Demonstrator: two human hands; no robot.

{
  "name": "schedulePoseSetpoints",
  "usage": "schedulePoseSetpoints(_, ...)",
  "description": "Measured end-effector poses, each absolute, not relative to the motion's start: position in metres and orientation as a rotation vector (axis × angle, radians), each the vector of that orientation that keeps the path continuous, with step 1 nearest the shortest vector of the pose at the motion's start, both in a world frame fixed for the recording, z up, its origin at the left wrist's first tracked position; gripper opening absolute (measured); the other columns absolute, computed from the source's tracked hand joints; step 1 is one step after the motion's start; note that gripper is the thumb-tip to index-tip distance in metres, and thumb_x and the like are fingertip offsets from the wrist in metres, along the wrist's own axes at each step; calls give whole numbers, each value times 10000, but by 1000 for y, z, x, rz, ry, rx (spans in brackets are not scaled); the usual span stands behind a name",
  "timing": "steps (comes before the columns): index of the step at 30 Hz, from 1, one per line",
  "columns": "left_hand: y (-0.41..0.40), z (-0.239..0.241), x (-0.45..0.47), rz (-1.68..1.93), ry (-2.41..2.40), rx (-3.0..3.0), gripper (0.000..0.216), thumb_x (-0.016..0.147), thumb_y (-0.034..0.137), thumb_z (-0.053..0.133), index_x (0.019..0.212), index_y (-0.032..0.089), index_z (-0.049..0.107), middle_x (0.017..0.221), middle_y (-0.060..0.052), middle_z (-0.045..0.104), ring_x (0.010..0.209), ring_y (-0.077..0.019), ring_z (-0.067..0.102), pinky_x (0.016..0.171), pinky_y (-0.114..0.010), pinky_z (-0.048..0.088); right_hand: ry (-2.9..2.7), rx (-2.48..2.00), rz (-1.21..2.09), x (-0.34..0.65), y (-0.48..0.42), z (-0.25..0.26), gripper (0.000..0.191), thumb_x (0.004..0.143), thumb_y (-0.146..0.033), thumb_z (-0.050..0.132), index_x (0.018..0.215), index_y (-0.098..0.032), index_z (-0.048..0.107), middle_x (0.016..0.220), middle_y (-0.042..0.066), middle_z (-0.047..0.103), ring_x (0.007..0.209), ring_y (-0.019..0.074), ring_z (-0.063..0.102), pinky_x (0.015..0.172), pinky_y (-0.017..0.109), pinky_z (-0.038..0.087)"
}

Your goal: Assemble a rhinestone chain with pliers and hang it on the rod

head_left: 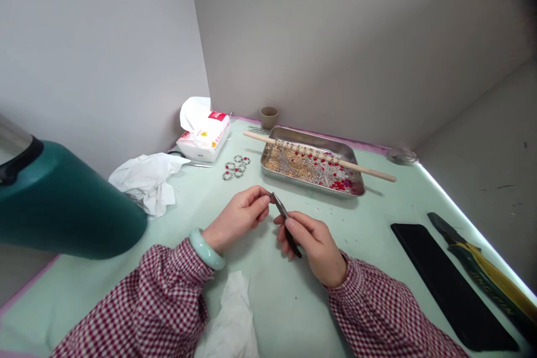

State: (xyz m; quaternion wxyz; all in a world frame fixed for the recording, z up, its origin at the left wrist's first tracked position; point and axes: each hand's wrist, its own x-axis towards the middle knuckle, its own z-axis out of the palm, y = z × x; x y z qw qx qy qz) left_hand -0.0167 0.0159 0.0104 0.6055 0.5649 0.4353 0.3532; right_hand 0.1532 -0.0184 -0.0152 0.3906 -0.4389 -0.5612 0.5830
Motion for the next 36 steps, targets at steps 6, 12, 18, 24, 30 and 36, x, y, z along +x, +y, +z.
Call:
schedulePoseSetpoints(6,16,9,-16,847,1088,1413,201,861,326,446,832,141,519,572,54,419,484,-62,326,448,-181,277,-1045,-962,1922,154,-13,-12,294,832,-384,501,878,-112,603,676,56,600,498,141,561,413,256,447)
schedulePoseSetpoints(12,16,9,-15,880,1114,1476,204,858,319,441,824,145,542,569,52,426,496,-75,347,469,-192,301,-779,-747,2138,154,-11,-16,289,827,-352,479,893,-117,634,661,38,585,494,130,546,396,241,439)
schedulePoseSetpoints(18,16,6,-17,917,1160,1596,205,855,309,441,804,151,562,585,39,472,540,-94,407,532,-209,345,-873,-795,2008,152,-13,-13,266,812,-335,535,932,-122,640,732,54,586,586,138,549,457,249,452)
schedulePoseSetpoints(24,17,4,-17,892,1256,1739,205,864,296,426,801,169,575,579,41,496,546,-103,429,557,-213,346,-1012,-1014,1790,151,-13,-8,299,816,-376,533,924,-115,630,734,45,557,558,117,509,432,225,389)
schedulePoseSetpoints(30,17,-1,-15,903,1353,1783,208,851,284,432,731,181,566,572,30,515,535,-119,434,559,-225,330,-1528,-1326,1326,155,-13,-1,267,834,-373,504,717,-153,602,595,-1,520,511,100,439,475,228,347)
schedulePoseSetpoints(36,19,-1,-18,931,1292,1820,200,860,275,417,788,184,580,595,22,535,565,-122,476,593,-227,355,-1319,-1191,1788,159,-12,7,359,845,-414,372,853,-141,605,700,43,533,538,129,469,435,245,350)
